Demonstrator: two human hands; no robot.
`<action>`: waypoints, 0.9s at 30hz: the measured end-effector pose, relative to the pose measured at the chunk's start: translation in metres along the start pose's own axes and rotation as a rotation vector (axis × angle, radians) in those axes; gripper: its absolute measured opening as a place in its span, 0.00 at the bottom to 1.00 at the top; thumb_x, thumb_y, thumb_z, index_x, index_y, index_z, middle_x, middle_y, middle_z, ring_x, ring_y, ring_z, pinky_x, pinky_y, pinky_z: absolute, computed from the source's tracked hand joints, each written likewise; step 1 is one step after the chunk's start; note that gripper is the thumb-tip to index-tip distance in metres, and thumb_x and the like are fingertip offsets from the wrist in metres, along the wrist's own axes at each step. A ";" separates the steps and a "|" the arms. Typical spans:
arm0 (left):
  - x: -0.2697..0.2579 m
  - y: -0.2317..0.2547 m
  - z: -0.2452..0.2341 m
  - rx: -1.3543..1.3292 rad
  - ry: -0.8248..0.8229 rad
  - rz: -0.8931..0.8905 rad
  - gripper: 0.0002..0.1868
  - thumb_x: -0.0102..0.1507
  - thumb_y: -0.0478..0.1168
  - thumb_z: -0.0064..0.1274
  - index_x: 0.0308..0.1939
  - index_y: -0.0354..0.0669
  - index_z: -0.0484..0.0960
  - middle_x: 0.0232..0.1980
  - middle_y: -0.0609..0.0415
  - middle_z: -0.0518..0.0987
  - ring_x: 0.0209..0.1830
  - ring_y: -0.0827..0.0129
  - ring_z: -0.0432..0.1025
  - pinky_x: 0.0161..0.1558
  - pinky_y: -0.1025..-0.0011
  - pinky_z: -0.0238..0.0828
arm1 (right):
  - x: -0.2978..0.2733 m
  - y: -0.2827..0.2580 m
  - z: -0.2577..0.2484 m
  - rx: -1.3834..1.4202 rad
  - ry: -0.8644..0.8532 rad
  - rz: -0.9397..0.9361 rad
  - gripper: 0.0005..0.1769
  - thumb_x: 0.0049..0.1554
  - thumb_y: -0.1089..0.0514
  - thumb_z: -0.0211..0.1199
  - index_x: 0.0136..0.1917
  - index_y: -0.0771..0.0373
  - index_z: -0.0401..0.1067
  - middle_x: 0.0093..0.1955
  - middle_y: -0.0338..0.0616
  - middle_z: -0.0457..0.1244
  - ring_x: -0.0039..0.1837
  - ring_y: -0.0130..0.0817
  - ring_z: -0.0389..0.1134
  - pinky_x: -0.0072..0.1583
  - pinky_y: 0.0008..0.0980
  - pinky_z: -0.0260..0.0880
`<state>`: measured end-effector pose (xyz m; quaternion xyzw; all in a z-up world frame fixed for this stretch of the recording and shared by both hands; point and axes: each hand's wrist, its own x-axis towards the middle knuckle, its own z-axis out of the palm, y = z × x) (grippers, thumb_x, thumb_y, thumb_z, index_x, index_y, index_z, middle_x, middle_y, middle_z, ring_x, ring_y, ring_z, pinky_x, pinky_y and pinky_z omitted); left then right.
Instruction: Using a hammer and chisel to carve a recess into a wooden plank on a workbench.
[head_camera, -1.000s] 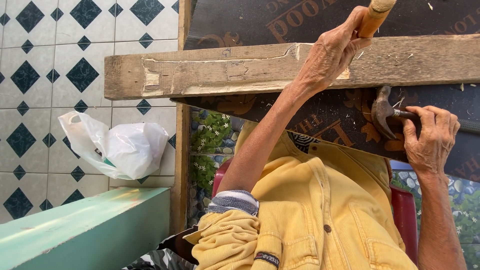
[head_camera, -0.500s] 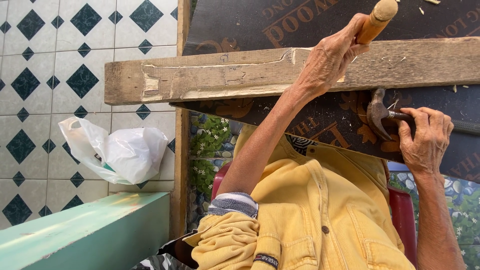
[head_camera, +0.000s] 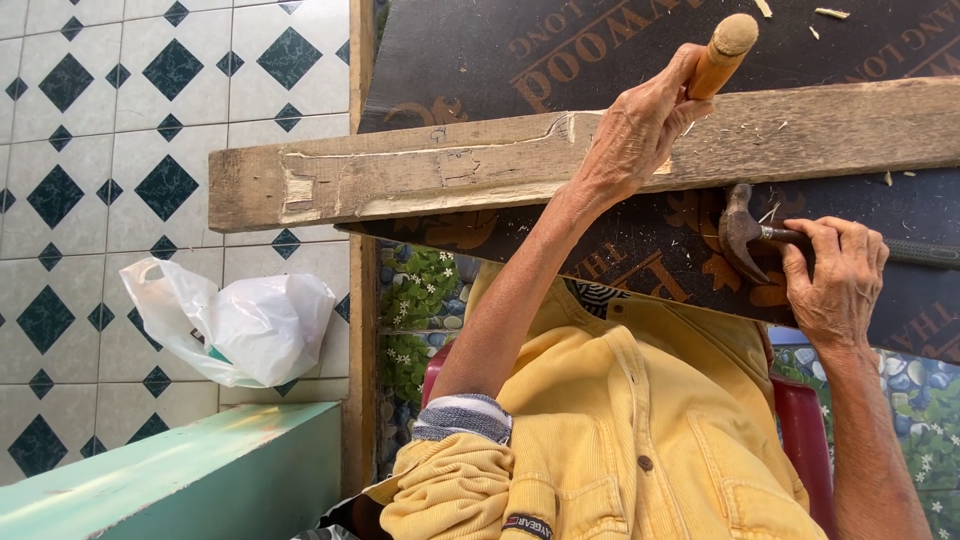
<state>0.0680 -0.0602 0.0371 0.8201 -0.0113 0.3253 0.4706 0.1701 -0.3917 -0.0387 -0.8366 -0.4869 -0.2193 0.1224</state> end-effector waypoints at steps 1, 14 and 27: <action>0.000 0.001 -0.001 -0.021 -0.009 -0.016 0.14 0.76 0.46 0.44 0.65 0.60 0.61 0.42 0.59 0.69 0.37 0.71 0.59 0.44 0.74 0.59 | 0.000 0.000 0.000 0.000 0.001 0.002 0.12 0.71 0.60 0.69 0.68 0.61 0.81 0.64 0.51 0.65 0.66 0.49 0.64 0.69 0.45 0.63; 0.000 0.008 -0.001 0.073 0.007 0.012 0.16 0.77 0.49 0.42 0.67 0.63 0.59 0.43 0.58 0.74 0.33 0.69 0.60 0.39 0.71 0.59 | -0.002 0.001 0.001 -0.010 -0.007 0.004 0.13 0.72 0.60 0.69 0.68 0.60 0.80 0.66 0.51 0.65 0.68 0.50 0.64 0.70 0.46 0.63; 0.004 0.011 0.001 0.061 0.026 0.040 0.11 0.75 0.48 0.39 0.60 0.57 0.61 0.40 0.58 0.70 0.28 0.68 0.61 0.34 0.73 0.59 | -0.007 0.006 0.007 -0.061 -0.004 0.009 0.13 0.71 0.59 0.69 0.68 0.57 0.81 0.66 0.47 0.65 0.68 0.48 0.65 0.71 0.43 0.64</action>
